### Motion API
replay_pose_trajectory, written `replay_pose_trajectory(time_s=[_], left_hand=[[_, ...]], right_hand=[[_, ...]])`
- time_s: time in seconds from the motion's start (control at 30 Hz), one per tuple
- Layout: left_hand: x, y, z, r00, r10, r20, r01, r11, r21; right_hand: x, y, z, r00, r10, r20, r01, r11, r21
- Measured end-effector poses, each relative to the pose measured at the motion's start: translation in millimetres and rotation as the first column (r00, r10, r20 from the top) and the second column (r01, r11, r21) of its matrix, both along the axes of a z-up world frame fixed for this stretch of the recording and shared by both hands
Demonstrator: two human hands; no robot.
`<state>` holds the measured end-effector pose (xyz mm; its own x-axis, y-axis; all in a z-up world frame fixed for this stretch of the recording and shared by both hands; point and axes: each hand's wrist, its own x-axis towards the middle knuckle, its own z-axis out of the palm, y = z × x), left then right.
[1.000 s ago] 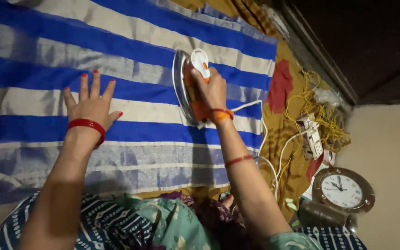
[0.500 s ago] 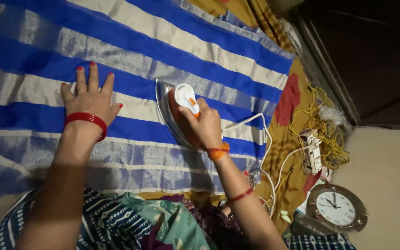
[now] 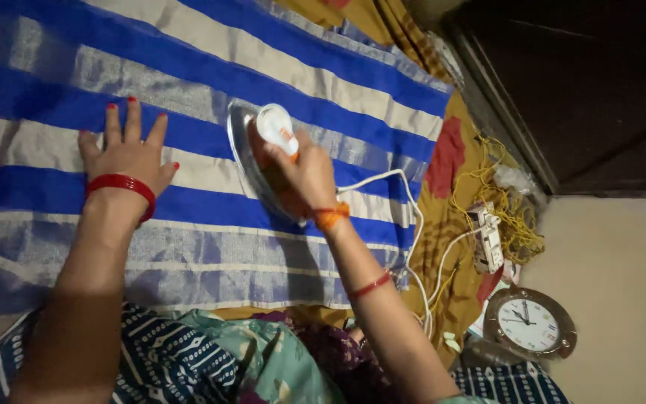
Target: Iron a blue and white striped cloth on a bed.
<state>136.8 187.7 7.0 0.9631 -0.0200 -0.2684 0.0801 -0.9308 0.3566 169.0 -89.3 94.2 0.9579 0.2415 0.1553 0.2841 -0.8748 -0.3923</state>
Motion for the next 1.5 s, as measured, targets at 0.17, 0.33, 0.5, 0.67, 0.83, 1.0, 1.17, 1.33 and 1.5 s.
replay_pose_trajectory(time_s=[0.17,0.33,0.5,0.67,0.83,1.0,1.17,1.33,1.5], left_hand=[[-4,3,1,1.000,0.010,-0.018,-0.010,1.000,0.020],[-4,4,-6,0.999,0.031,-0.016,-0.032,0.999,-0.007],[1,8,-1,0.999,0.032,-0.013,-0.032,0.999,0.004],[5,12,11,0.995,0.069,-0.070,-0.068,0.997,0.020],[4,13,6,0.995,0.087,-0.043,-0.086,0.996,0.019],[1,12,4,0.995,0.094,-0.031,-0.094,0.996,0.006],[1,12,1,0.992,0.124,-0.035,-0.124,0.992,0.010],[3,14,3,0.987,0.156,-0.040,-0.156,0.988,0.000],[3,16,6,0.988,0.152,-0.018,-0.152,0.988,0.013]], right_hand=[[-53,22,18,0.981,0.034,-0.189,-0.048,0.996,-0.071],[-33,38,17,0.984,0.021,-0.178,-0.033,0.997,-0.068],[17,59,13,0.993,0.031,-0.110,-0.036,0.998,-0.042],[54,77,9,0.997,0.018,-0.081,-0.022,0.999,-0.050],[30,73,7,0.993,0.111,-0.044,-0.111,0.994,0.000],[-22,73,14,0.982,0.124,-0.145,-0.132,0.990,-0.048],[-41,84,19,0.968,0.148,-0.203,-0.165,0.984,-0.069],[-13,100,16,0.976,0.128,-0.178,-0.140,0.989,-0.057],[30,119,4,0.984,0.145,-0.100,-0.150,0.988,-0.044]])
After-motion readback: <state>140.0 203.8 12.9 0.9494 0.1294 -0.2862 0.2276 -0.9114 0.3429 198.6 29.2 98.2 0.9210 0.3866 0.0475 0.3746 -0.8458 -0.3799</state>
